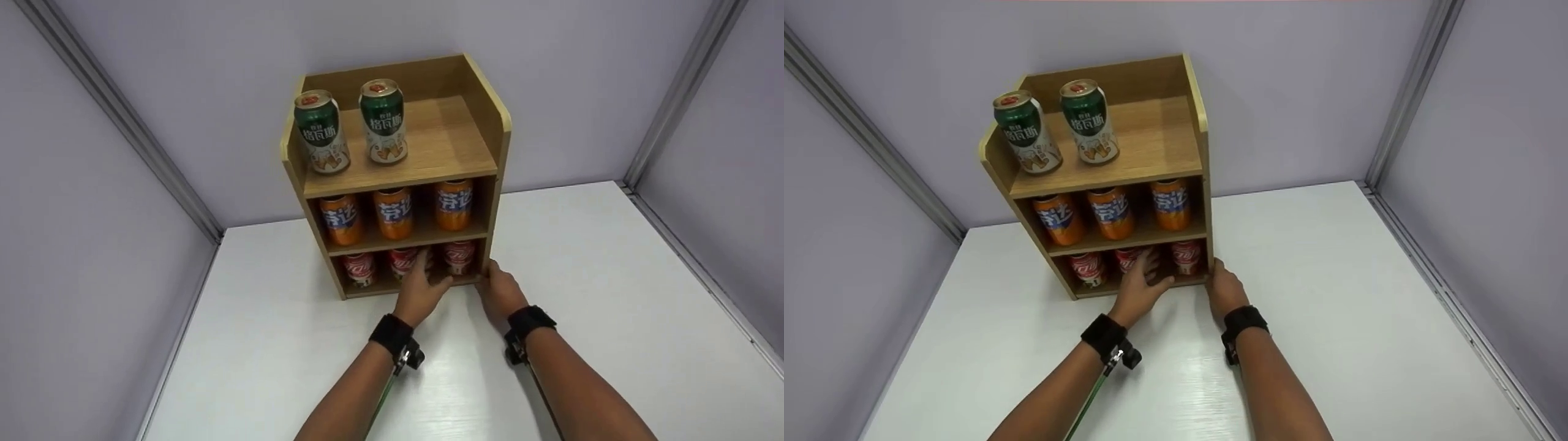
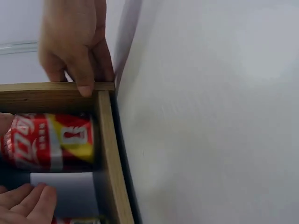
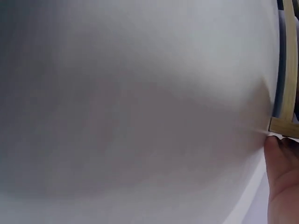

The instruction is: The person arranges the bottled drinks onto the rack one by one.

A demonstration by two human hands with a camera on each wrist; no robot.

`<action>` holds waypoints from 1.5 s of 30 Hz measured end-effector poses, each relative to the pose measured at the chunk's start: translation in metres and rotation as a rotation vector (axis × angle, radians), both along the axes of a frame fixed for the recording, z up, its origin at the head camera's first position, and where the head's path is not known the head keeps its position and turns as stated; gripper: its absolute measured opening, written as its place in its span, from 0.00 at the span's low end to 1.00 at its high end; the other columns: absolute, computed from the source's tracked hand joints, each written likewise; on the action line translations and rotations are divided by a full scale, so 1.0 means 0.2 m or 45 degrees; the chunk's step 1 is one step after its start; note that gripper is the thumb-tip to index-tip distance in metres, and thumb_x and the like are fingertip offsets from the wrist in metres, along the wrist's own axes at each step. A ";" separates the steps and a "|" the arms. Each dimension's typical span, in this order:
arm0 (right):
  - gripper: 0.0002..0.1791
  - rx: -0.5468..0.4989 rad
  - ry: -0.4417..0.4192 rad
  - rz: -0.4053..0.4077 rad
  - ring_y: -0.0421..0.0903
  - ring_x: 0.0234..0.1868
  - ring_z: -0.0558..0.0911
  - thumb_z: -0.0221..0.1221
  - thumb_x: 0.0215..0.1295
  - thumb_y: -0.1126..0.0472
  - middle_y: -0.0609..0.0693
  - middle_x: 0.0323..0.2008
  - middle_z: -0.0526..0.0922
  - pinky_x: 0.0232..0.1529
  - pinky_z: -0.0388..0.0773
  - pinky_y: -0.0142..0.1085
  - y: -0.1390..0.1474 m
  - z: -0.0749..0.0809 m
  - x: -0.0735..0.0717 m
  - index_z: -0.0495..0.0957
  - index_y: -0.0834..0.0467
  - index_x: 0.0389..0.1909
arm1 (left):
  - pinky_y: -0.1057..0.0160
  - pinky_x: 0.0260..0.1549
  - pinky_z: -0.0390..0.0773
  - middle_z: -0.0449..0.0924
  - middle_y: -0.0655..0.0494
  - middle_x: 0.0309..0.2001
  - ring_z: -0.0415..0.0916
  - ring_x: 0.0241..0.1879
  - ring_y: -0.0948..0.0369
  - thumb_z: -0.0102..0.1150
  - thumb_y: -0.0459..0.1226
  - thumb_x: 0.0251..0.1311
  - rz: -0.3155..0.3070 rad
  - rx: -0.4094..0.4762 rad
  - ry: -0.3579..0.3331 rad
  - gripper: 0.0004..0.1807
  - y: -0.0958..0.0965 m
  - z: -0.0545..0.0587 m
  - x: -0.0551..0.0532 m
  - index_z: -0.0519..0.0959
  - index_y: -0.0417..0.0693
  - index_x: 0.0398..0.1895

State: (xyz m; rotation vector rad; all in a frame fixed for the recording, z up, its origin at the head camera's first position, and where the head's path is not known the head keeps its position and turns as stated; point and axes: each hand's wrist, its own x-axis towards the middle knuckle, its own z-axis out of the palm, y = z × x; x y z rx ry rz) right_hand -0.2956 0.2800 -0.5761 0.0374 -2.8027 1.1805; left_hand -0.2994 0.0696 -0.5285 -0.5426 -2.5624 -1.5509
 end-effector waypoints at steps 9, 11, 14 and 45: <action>0.32 -0.071 -0.063 0.075 0.65 0.64 0.68 0.47 0.76 0.54 0.68 0.66 0.64 0.60 0.65 0.55 0.10 0.10 0.02 0.52 0.66 0.72 | 0.52 0.52 0.73 0.76 0.44 0.57 0.74 0.55 0.49 0.63 0.38 0.62 0.056 0.089 0.102 0.29 -0.40 0.07 0.06 0.69 0.39 0.64; 0.33 -0.086 -0.061 0.073 0.65 0.64 0.68 0.47 0.76 0.53 0.68 0.67 0.63 0.60 0.64 0.55 0.12 0.11 0.03 0.50 0.66 0.72 | 0.51 0.51 0.73 0.76 0.43 0.56 0.74 0.55 0.48 0.64 0.38 0.62 0.101 0.105 0.128 0.28 -0.48 0.09 0.06 0.69 0.38 0.63; 0.33 -0.110 -0.038 0.072 0.64 0.64 0.68 0.47 0.76 0.53 0.67 0.68 0.63 0.60 0.65 0.54 0.16 0.13 0.03 0.50 0.66 0.73 | 0.49 0.50 0.74 0.76 0.40 0.55 0.74 0.55 0.46 0.65 0.38 0.61 0.169 0.143 0.171 0.29 -0.61 0.13 0.07 0.69 0.37 0.63; 0.43 0.699 0.591 -0.010 0.66 0.72 0.49 0.49 0.71 0.39 0.68 0.71 0.53 0.66 0.51 0.57 0.01 0.72 0.00 0.54 0.67 0.72 | 0.44 0.67 0.40 0.44 0.38 0.75 0.38 0.74 0.43 0.50 0.64 0.62 0.355 -0.712 0.323 0.51 -0.52 0.52 0.00 0.47 0.43 0.77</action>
